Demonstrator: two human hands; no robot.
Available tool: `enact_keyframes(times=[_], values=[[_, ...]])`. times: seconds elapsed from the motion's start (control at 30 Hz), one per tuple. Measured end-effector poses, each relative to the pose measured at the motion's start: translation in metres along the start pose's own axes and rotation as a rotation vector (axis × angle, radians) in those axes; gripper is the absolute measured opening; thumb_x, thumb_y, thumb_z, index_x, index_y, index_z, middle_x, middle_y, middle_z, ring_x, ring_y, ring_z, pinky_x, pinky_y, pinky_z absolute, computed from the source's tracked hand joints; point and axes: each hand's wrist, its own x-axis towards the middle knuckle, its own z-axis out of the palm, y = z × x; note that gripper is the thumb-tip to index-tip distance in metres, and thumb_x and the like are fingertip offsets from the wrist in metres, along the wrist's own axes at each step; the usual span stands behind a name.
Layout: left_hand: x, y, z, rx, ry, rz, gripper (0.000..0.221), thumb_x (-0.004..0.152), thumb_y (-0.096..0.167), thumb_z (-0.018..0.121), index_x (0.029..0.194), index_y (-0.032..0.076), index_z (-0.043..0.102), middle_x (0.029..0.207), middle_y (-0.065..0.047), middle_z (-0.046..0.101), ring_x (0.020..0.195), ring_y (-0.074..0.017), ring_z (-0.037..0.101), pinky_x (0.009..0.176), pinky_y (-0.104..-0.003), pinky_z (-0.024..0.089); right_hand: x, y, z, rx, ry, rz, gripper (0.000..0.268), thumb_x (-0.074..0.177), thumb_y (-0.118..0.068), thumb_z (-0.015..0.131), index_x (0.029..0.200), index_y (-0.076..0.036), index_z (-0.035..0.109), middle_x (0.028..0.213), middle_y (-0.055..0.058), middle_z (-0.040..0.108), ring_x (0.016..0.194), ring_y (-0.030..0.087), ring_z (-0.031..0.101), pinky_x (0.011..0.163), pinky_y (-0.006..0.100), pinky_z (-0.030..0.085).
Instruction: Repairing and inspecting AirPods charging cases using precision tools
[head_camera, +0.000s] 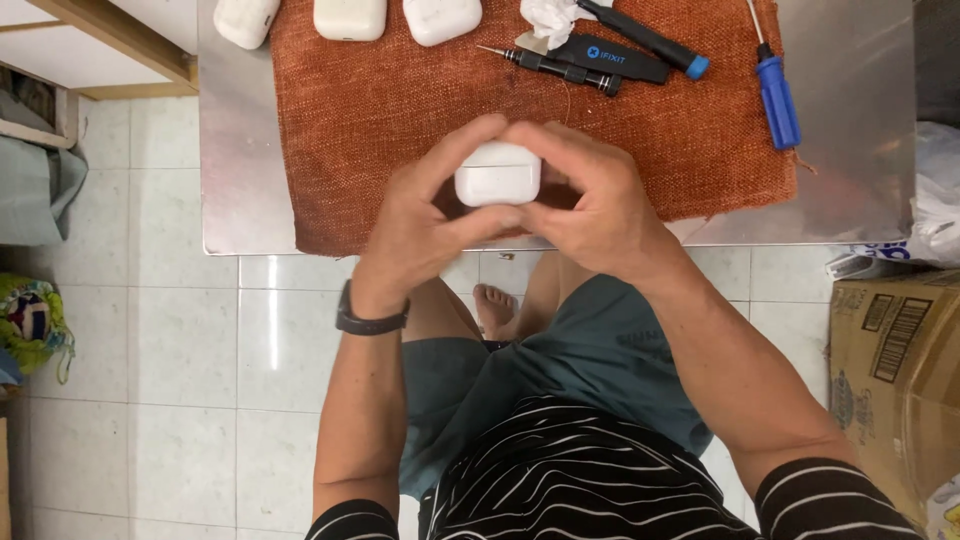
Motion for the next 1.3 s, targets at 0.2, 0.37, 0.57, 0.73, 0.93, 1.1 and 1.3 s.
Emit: enact_keyframes(times=[0.2,0.37,0.57,0.73,0.93,1.1,1.3], values=[[0.005,0.010,-0.019,0.114,-0.040,-0.038,0.070,0.079,0.012,0.096,0.139,-0.001,0.061,0.109,-0.022,0.074,0.092,-0.0261,0.072,0.076,-0.041,0.062,-0.009,0.021,-0.014,0.206,-0.063,0.207,0.066,0.082,0.005,0.087,0.141,0.008,0.057,0.112,0.022,0.071,0.098,0.018,0.065,0.086,0.036,0.061],[0.001,0.020,-0.016,0.316,-0.124,-0.173,0.068,0.085,0.024,0.089,0.141,0.004,0.056,0.137,-0.017,0.067,0.120,-0.0206,0.066,0.102,-0.032,0.053,-0.002,0.002,-0.011,0.054,-0.141,0.274,0.061,0.096,-0.019,0.072,0.147,0.005,0.047,0.130,0.023,0.066,0.102,0.023,0.072,0.088,0.029,0.064],[-0.001,0.026,-0.015,-0.135,-0.122,-0.343,0.041,0.106,0.038,0.049,0.119,0.003,0.063,0.080,-0.008,0.065,0.067,-0.0155,0.063,0.062,-0.026,0.055,0.000,-0.001,0.001,0.119,-0.119,0.227,0.049,0.103,-0.001,0.063,0.148,0.008,0.045,0.095,0.017,0.073,0.073,0.021,0.071,0.067,0.028,0.065],[-0.008,0.015,-0.007,-0.427,0.032,-0.423,0.048,0.104,0.043,0.052,0.123,0.000,0.062,0.095,-0.011,0.067,0.083,-0.0173,0.067,0.066,-0.026,0.057,0.007,-0.004,0.008,-0.028,-0.008,0.202,0.049,0.098,0.004,0.075,0.143,0.006,0.055,0.074,0.006,0.067,0.056,0.010,0.059,0.057,0.022,0.055],[-0.010,0.006,0.003,-0.531,0.213,-0.279,0.042,0.107,0.029,0.059,0.135,-0.003,0.059,0.109,-0.017,0.068,0.087,-0.0270,0.072,0.077,-0.035,0.067,0.003,0.004,0.008,0.066,-0.085,0.198,0.050,0.109,-0.014,0.062,0.155,-0.005,0.042,0.111,0.012,0.067,0.085,0.019,0.069,0.077,0.027,0.067],[-0.005,0.015,0.008,-0.411,0.314,-0.347,0.029,0.096,0.008,0.071,0.123,-0.002,0.068,0.109,-0.015,0.076,0.087,-0.0189,0.072,0.073,-0.030,0.069,0.005,0.003,0.012,0.024,-0.035,0.227,0.048,0.105,-0.012,0.062,0.149,0.000,0.048,0.142,0.018,0.060,0.112,0.020,0.065,0.086,0.028,0.065],[-0.002,0.013,0.011,-0.325,0.364,-0.425,0.028,0.094,0.013,0.072,0.118,-0.001,0.070,0.102,-0.013,0.077,0.085,-0.0165,0.071,0.068,-0.029,0.070,0.005,0.011,0.012,-0.069,0.017,0.242,0.048,0.100,0.000,0.070,0.144,0.001,0.053,0.128,0.019,0.071,0.108,0.019,0.069,0.092,0.027,0.060]])
